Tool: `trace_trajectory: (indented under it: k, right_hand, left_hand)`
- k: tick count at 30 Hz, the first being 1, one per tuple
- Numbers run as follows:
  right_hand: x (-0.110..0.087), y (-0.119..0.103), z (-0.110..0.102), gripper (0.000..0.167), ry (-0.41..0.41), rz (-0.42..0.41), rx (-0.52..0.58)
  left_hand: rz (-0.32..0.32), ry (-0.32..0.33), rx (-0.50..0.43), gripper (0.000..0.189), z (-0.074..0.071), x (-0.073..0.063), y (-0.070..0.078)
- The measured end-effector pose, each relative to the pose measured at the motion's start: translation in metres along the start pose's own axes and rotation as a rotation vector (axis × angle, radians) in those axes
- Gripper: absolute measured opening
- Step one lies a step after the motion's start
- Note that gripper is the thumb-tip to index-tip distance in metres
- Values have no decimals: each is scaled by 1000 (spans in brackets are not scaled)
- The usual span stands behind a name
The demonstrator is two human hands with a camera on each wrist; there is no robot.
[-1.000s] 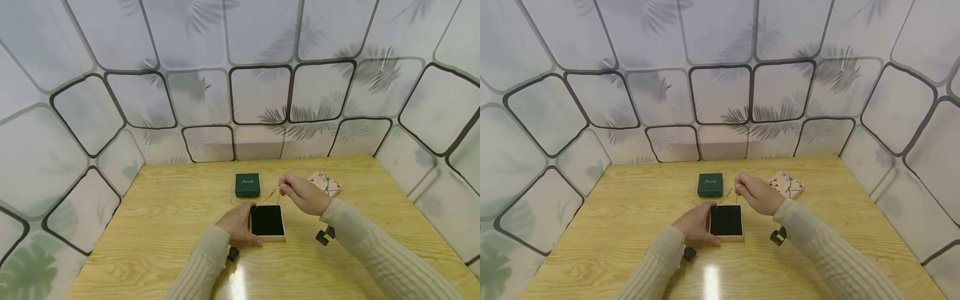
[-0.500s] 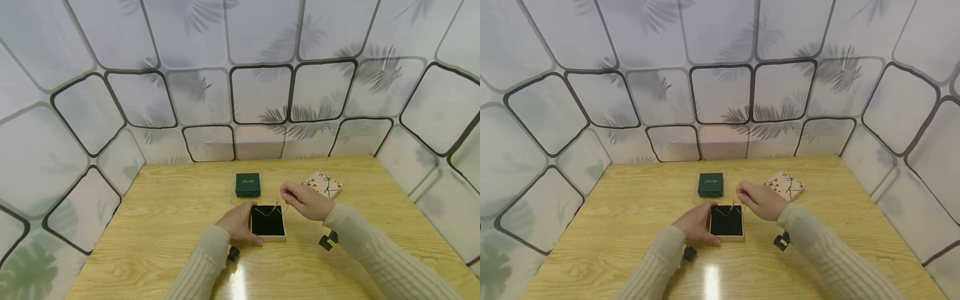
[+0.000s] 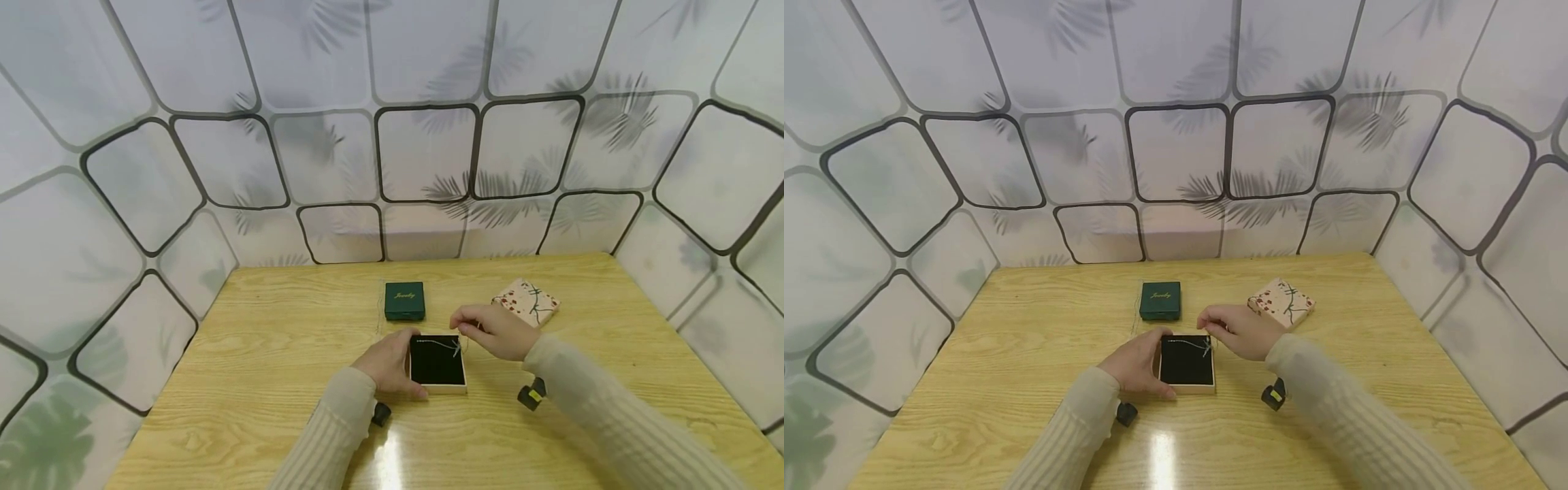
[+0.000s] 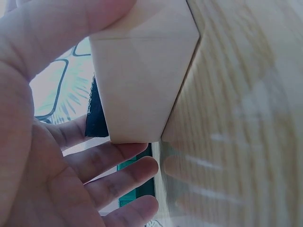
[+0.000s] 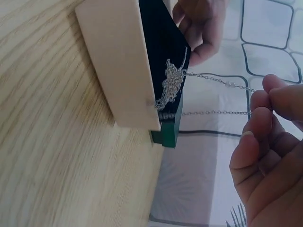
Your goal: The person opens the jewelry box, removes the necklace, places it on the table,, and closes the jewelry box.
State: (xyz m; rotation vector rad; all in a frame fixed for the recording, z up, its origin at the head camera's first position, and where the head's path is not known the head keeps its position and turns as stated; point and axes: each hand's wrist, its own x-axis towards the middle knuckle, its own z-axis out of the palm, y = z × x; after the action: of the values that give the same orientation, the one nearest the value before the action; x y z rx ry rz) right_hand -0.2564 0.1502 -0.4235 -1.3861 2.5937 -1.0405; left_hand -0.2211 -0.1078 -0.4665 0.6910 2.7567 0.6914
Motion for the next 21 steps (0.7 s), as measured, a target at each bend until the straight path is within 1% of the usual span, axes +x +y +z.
trace_trajectory:
  k: [3, 5, 7, 10, 12, 14, 15, 17, 21]
  right_hand:
    - [7, -8, 2, 16, 3, 13, -32]
    - [12, -13, 2, 16, 5, 6, -11]
    - [17, -19, 2, 16, 9, -15, 29]
    - [25, -24, 3, 16, 18, -71, 75]
    - [29, -24, 6, 16, 17, -103, 74]
    - [31, -21, 10, 16, -2, -118, 51]
    - [31, -19, 13, 16, -15, -114, 30]
    - [31, -13, 18, 16, -52, -71, -15]
    - [30, -4, 26, 15, -112, 59, -110]
  left_hand:
    - [9, 3, 1, 112, 0, 0, 0]
    - [13, 4, 1, 111, 0, -1, 0]
    - [16, 6, 1, 110, -1, -1, 1]
    - [19, 9, 1, 110, -1, -1, 1]
    - [23, 13, -1, 108, -1, -1, 0]
    - [26, 16, -2, 107, -1, -1, 0]
    - [28, 16, -2, 107, -1, -1, -1]
    - [32, 18, -4, 106, -1, -1, -1]
    - [38, 18, -3, 108, 0, 0, -2]
